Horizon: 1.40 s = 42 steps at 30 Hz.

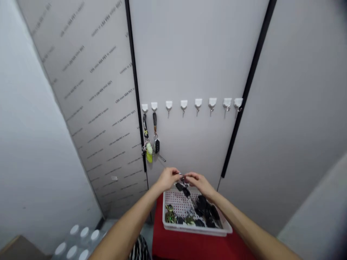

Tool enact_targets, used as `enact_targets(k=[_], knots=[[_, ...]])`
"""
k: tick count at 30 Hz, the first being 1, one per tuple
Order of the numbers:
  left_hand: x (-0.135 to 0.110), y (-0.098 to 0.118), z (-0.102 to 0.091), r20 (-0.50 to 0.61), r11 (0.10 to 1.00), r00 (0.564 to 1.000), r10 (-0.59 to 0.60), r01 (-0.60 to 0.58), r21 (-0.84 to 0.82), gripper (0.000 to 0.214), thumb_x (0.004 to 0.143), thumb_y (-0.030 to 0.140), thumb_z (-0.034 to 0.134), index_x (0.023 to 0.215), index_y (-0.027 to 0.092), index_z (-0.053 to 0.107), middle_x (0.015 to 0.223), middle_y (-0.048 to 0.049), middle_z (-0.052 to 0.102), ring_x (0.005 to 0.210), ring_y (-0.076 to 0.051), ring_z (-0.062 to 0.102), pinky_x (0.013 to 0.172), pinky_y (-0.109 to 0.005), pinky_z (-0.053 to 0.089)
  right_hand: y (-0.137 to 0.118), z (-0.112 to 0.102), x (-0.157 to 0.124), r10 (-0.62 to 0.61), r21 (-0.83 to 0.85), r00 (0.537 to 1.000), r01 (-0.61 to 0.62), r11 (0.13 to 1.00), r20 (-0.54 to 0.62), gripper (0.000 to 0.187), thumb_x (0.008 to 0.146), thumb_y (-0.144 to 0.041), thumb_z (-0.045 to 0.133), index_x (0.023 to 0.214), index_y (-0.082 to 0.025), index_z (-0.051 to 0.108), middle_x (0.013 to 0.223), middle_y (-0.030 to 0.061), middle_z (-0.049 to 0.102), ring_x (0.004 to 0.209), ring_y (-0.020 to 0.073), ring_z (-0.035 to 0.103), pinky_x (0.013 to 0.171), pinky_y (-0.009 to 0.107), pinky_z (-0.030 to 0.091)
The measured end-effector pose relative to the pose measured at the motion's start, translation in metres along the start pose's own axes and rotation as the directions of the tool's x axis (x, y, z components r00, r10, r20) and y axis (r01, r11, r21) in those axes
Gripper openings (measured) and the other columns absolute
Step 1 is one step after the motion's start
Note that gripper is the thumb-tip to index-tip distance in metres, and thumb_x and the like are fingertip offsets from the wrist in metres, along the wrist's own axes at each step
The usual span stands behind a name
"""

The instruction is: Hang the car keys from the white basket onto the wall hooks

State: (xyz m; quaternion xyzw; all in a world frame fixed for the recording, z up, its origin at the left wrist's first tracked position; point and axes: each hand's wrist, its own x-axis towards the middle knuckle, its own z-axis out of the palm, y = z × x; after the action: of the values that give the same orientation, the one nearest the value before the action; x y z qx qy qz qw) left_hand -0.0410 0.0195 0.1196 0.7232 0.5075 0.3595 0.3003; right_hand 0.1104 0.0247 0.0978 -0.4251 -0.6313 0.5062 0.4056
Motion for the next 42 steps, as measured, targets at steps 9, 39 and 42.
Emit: enact_targets(k=[9,39,42], knots=[[0.033,0.047,-0.052,-0.269,0.994,0.958,0.097,-0.106,-0.021,0.017,0.061,0.022,0.047,0.069,0.011,0.056,0.057,-0.0002,0.055,0.051,-0.007,0.046,0.050,-0.018,0.037,-0.078,0.023,0.037,-0.265,-0.117,0.955,0.250,0.961,-0.136,0.023,0.056,-0.032,0.049,0.068,-0.013,0.056,0.061,0.0012,0.056,0.057,0.0101,0.048,0.055,0.023,0.037],[0.065,0.056,-0.071,-0.573,0.966,0.777,0.260,-0.204,0.161,0.028,0.061,0.008,0.041,0.086,0.011,0.053,0.084,-0.0046,0.056,0.075,-0.011,0.050,0.075,-0.027,0.038,-0.138,0.011,0.101,-0.443,-0.404,0.836,0.301,0.864,-0.325,0.025,0.062,-0.024,0.048,0.081,-0.010,0.056,0.070,0.0034,0.058,0.062,0.0086,0.053,0.063,0.025,0.040],[0.042,0.035,-0.035,-0.487,0.970,0.839,0.243,-0.196,0.146,0.027,0.062,0.009,0.042,0.087,0.012,0.052,0.084,-0.0045,0.055,0.074,-0.011,0.050,0.074,-0.027,0.038,-0.100,-0.009,0.061,-0.351,-0.459,0.922,0.244,0.854,-0.164,0.022,0.061,-0.020,0.049,0.078,-0.010,0.057,0.067,0.0032,0.059,0.057,0.0080,0.052,0.061,0.024,0.041]])
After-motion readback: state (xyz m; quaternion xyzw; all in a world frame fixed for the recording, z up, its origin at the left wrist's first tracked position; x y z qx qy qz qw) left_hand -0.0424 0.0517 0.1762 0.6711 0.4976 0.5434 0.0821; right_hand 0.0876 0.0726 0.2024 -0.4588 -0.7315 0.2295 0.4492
